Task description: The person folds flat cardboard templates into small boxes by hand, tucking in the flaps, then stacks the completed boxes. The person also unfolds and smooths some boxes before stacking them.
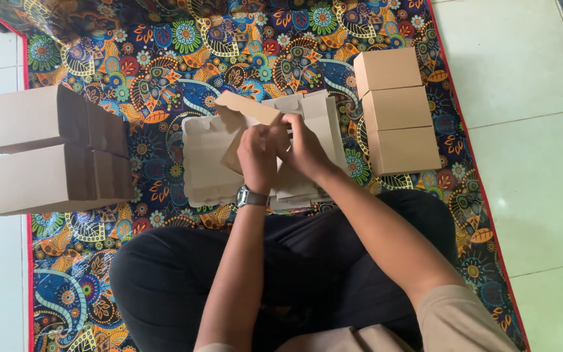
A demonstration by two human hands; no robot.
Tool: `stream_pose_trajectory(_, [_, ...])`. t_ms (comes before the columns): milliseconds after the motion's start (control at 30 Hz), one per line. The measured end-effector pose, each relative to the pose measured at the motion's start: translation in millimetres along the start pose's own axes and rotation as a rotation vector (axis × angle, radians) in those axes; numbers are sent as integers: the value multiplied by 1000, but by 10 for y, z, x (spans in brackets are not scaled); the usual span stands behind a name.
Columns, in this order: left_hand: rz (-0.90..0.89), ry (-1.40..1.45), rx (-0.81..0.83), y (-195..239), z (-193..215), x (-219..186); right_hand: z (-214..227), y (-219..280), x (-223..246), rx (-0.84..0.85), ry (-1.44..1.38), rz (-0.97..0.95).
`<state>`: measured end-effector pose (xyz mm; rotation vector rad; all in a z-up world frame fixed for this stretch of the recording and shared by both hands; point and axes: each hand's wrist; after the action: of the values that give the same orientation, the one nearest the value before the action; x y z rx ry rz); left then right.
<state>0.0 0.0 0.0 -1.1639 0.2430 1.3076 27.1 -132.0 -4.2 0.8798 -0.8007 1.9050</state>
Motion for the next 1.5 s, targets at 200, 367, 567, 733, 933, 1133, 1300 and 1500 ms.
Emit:
stream_pose_trajectory(200, [-91,-93,85,-105,249,3,165,-214,-179,-130,-116,-87])
stream_pose_trajectory(367, [250,-147,64,-27,264,575,482,-202,-450,73,83,-360])
stream_pose_trajectory(567, [355,22,488,-83,384,548,634,-156,-244,249,294,-353])
stream_pose_trajectory(733, [325,-168,631,-271,336,914,642,-220,-583,243,347,-329])
stream_pose_trajectory(933, [-92,-794,977,-338,443,1526,654,-136,-233,302,311,-294])
stream_pose_trajectory(1133, [-75,-557,890,43,135,1955,562,-11,-251,452,378,-288])
stream_pose_trajectory(1300, [-107,-698,909,101,207,1557,352,65,-652,499,607,-164])
stream_pose_trajectory(1500, [137,-504,983,143,209,1687,372,150,-499,538,221,-481])
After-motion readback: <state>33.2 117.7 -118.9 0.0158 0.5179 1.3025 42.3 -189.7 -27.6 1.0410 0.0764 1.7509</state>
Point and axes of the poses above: each hand's wrist, its own y-axis away from the middle knuckle, its own z-axis out of the back of the hand, x = y × z, and after that the axes turned 9 degrees about x, right-handed
